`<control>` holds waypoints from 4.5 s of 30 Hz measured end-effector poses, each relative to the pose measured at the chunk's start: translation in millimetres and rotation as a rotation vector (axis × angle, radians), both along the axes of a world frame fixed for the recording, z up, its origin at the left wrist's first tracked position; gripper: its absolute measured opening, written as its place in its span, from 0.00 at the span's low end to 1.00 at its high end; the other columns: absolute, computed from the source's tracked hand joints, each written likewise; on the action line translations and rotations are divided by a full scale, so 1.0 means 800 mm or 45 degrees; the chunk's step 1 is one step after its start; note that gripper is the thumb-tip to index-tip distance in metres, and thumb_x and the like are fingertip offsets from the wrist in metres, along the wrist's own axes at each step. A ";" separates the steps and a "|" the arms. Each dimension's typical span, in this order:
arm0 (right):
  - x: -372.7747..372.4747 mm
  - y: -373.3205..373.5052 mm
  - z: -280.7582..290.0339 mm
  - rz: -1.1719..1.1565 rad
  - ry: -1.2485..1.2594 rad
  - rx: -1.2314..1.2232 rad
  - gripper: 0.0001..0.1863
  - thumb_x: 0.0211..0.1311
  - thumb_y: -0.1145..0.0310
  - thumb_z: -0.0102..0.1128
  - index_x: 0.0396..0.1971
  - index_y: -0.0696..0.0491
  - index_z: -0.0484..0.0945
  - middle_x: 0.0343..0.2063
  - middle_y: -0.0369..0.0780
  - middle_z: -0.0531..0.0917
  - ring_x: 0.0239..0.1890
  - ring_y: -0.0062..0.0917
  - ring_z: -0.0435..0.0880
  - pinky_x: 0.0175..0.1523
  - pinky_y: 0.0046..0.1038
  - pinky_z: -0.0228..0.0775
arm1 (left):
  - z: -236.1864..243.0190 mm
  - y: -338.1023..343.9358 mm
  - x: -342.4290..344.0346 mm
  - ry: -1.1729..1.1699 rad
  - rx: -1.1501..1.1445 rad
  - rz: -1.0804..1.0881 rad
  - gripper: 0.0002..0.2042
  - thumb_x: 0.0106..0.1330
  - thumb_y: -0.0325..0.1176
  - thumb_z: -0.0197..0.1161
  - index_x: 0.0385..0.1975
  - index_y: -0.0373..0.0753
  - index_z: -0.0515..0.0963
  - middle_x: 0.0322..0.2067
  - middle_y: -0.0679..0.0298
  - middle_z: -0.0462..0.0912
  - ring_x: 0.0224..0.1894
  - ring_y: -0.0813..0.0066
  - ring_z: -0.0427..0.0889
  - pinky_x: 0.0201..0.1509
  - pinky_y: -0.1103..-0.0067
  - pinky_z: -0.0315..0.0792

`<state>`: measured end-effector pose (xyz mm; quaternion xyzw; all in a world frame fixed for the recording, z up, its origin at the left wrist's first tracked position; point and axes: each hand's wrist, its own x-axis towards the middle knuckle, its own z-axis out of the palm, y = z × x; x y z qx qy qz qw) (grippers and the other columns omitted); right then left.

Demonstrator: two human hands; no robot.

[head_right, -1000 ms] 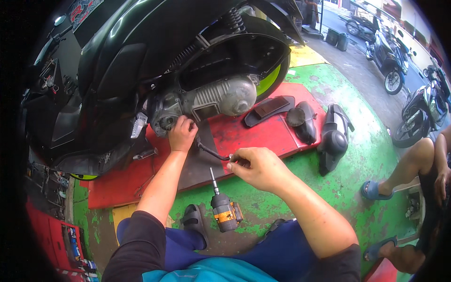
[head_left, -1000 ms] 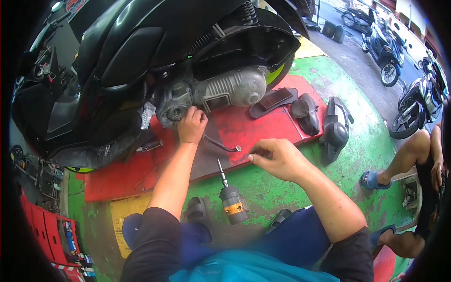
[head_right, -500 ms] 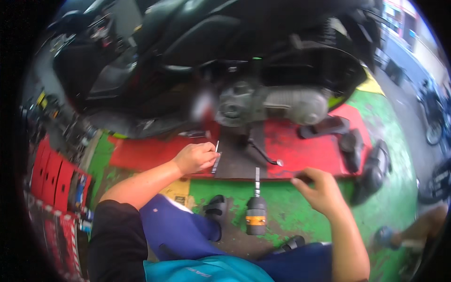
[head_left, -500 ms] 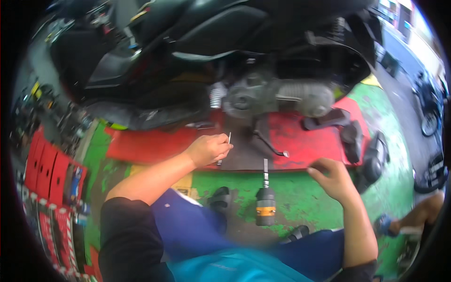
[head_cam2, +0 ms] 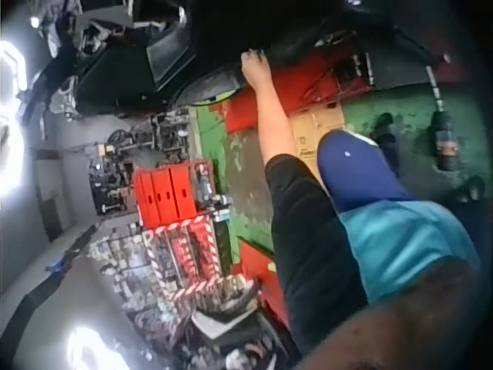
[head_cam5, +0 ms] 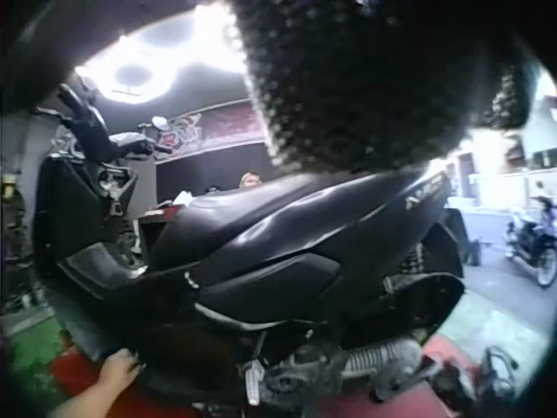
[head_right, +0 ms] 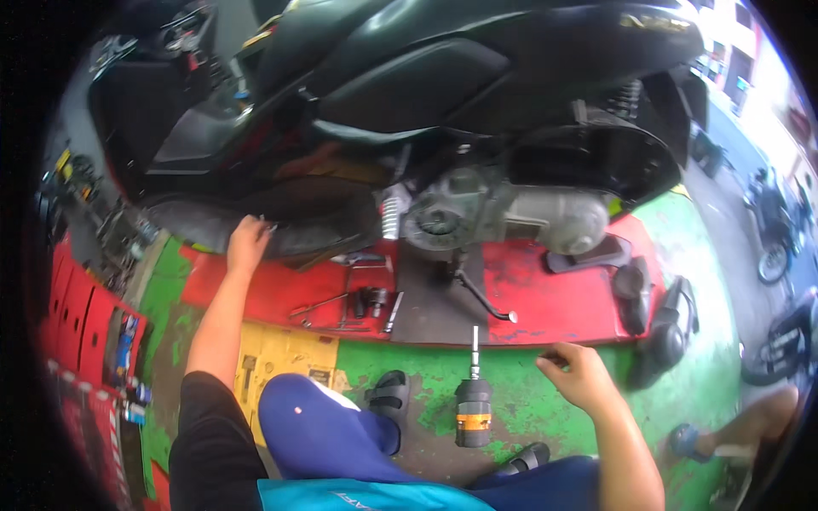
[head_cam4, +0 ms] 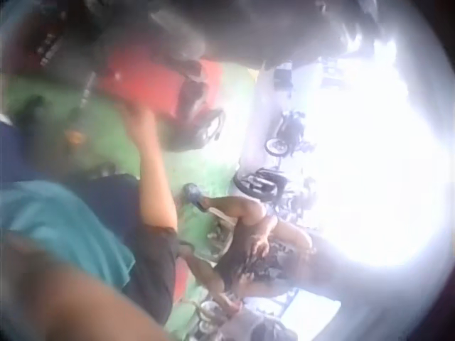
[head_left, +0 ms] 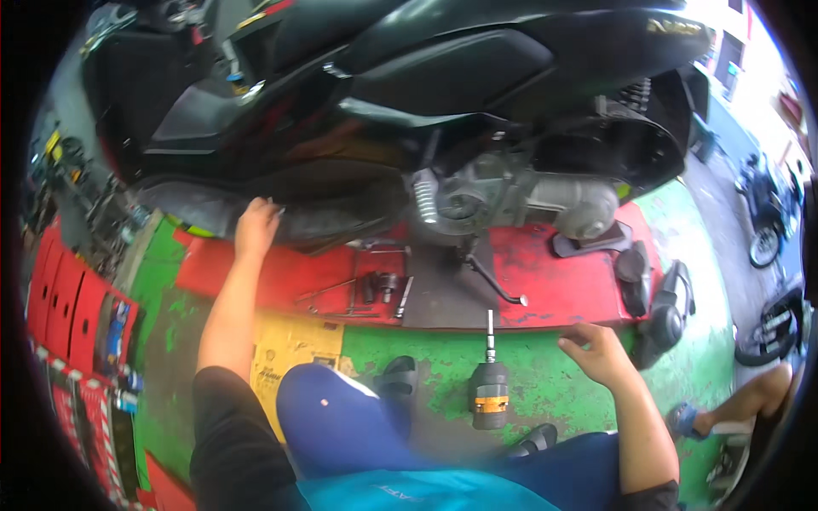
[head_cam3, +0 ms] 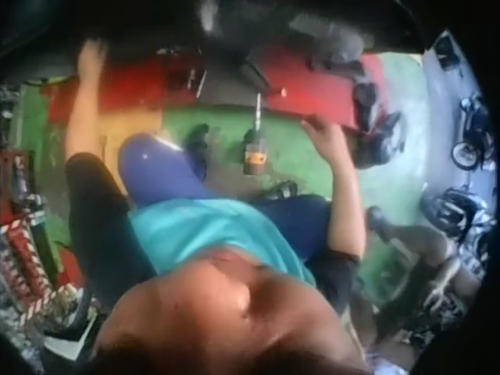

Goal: The person removes covers from a motorcycle, unfastens bolts from the engine casing using an impact wrench, and removes the metal casing cover by hand.

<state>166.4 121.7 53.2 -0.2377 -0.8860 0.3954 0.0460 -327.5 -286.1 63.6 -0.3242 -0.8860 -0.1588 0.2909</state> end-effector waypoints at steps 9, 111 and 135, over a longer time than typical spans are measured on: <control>-0.035 -0.003 0.000 0.001 0.004 -0.060 0.15 0.63 0.61 0.66 0.41 0.58 0.83 0.32 0.46 0.87 0.36 0.31 0.87 0.45 0.32 0.77 | -0.021 -0.012 -0.042 -0.015 0.036 -0.035 0.08 0.63 0.26 0.61 0.40 0.36 0.82 0.38 0.53 0.82 0.41 0.48 0.81 0.46 0.64 0.75; -0.257 0.127 -0.050 -0.760 1.139 -1.335 0.42 0.61 0.37 0.61 0.65 0.52 0.63 0.58 0.47 0.71 0.60 0.44 0.74 0.55 0.57 0.71 | -0.115 0.219 0.011 -3.467 1.317 -2.335 0.50 0.60 0.78 0.44 0.76 0.47 0.52 0.76 0.59 0.52 0.78 0.52 0.44 0.75 0.43 0.31; -0.168 0.085 -0.221 -0.650 0.936 -0.487 0.14 0.77 0.63 0.51 0.31 0.56 0.75 0.19 0.33 0.74 0.21 0.14 0.72 0.26 0.19 0.64 | -0.098 -0.029 0.099 -1.268 -0.741 -0.117 0.07 0.55 0.34 0.70 0.30 0.38 0.86 0.32 0.55 0.88 0.38 0.59 0.88 0.45 0.67 0.79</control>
